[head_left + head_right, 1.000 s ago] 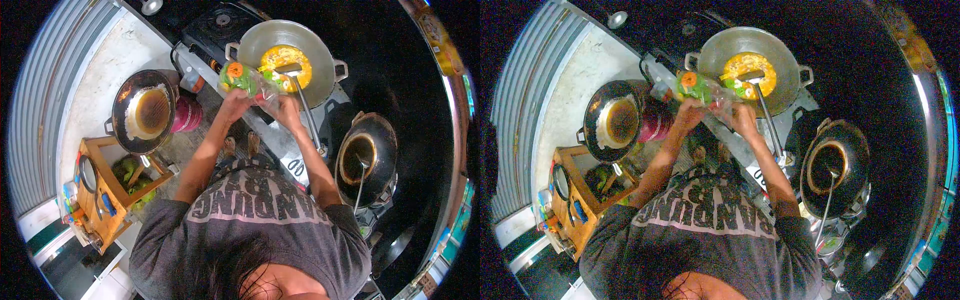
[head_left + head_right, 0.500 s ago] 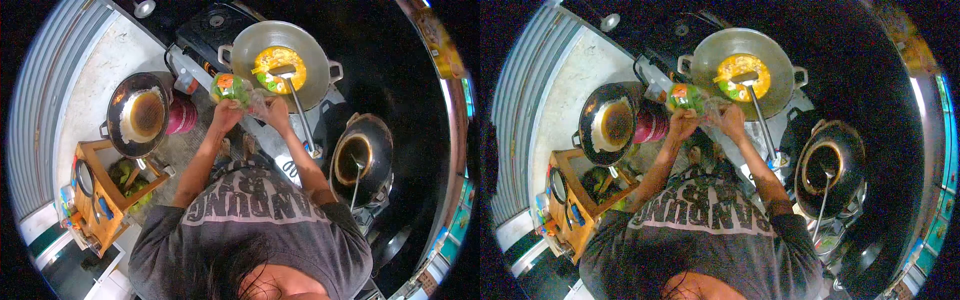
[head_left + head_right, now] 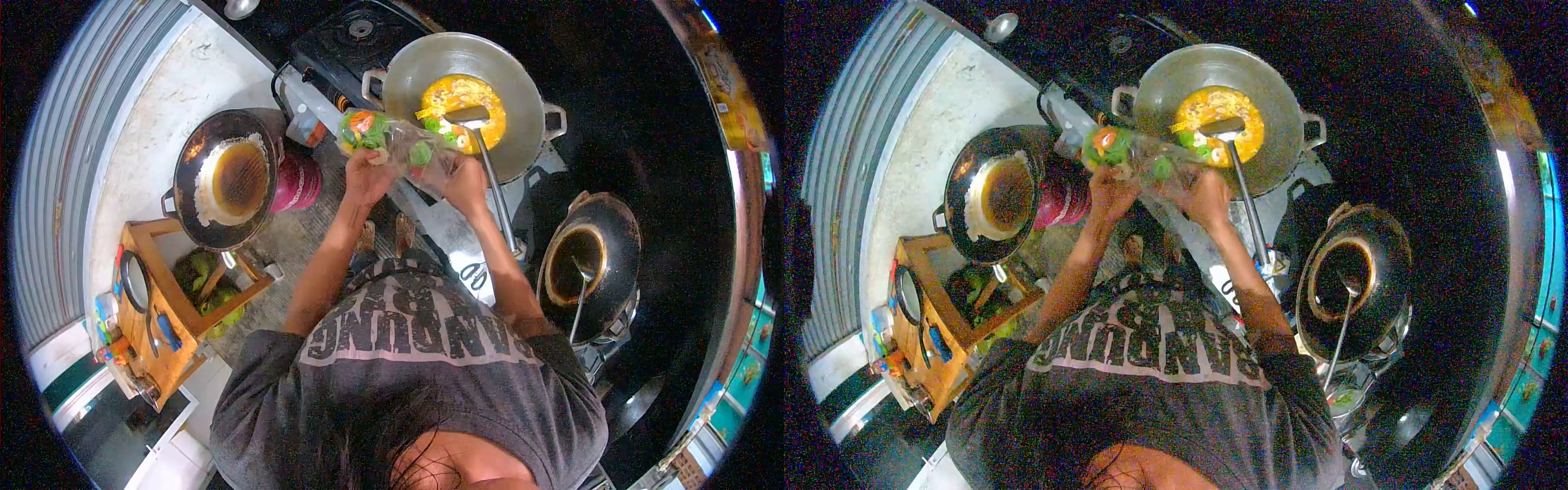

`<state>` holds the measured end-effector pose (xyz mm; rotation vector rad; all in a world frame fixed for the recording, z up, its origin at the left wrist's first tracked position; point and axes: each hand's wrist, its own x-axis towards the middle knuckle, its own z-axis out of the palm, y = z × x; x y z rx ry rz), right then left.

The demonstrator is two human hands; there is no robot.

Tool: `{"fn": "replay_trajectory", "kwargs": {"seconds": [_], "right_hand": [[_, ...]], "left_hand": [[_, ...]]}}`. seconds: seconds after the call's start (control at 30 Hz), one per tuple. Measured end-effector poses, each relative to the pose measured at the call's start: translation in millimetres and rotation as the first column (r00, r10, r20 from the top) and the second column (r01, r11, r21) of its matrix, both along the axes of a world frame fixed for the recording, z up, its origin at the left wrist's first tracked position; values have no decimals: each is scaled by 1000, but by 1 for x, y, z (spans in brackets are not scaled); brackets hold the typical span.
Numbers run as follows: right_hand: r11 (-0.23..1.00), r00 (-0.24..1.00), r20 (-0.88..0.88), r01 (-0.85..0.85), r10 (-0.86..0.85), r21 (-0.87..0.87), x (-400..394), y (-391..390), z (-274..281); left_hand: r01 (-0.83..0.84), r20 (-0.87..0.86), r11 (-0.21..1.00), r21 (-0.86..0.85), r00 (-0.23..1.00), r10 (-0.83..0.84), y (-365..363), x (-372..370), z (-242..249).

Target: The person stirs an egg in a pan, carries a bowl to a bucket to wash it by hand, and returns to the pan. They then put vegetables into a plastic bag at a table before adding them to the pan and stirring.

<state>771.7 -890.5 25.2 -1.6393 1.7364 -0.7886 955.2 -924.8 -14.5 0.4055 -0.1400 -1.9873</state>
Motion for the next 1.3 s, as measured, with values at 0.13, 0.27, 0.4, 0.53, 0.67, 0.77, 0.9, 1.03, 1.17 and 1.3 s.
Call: {"fn": "replay_trajectory", "kwargs": {"seconds": [0.13, 0.27, 0.4, 0.53, 0.67, 0.77, 0.9, 1.03, 1.17, 1.3], "right_hand": [[993, 996, 81, -28, 37, -113, -4, 0, 3], [977, 975, 218, 88, -44, -193, 3, 1, -5], [999, 994, 110, -3, 8, -48, 2, 2, -12], [992, 992, 19, -125, 126, -13, 1, -1, 2], [975, 975, -45, -218, 219, 36, -7, -6, -11], [975, 976, 64, -214, 210, 61, -9, -8, -5], [984, 989, 63, -139, 133, 109, -11, -6, 4], [996, 998, 53, -26, 21, 87, -44, -18, -17], [991, 991, -133, 44, -28, 124, -54, -31, -26], [997, 977, -200, 61, -71, -52, -61, -20, -21]], "left_hand": [[65, -132, 994, -88, 988, -77, -6, 2, -8], [113, -201, 962, -250, 966, -165, -7, 5, -3], [106, 6, 989, -101, 994, -106, 2, 3, 15], [65, -17, 997, -38, 998, -65, 6, 3, 12], [37, 11, 999, -18, 999, -36, 9, 9, 6], [13, -21, 1000, -5, 1000, -13, 12, 16, 11], [-74, -49, 995, -61, 996, 71, 17, 30, 10], [-254, 122, 967, 23, 961, 250, 18, 57, -8], [-363, 243, 923, 124, 913, 327, 31, 73, 8], [-354, -48, 925, 137, 930, 364, 47, 94, -3]]}}
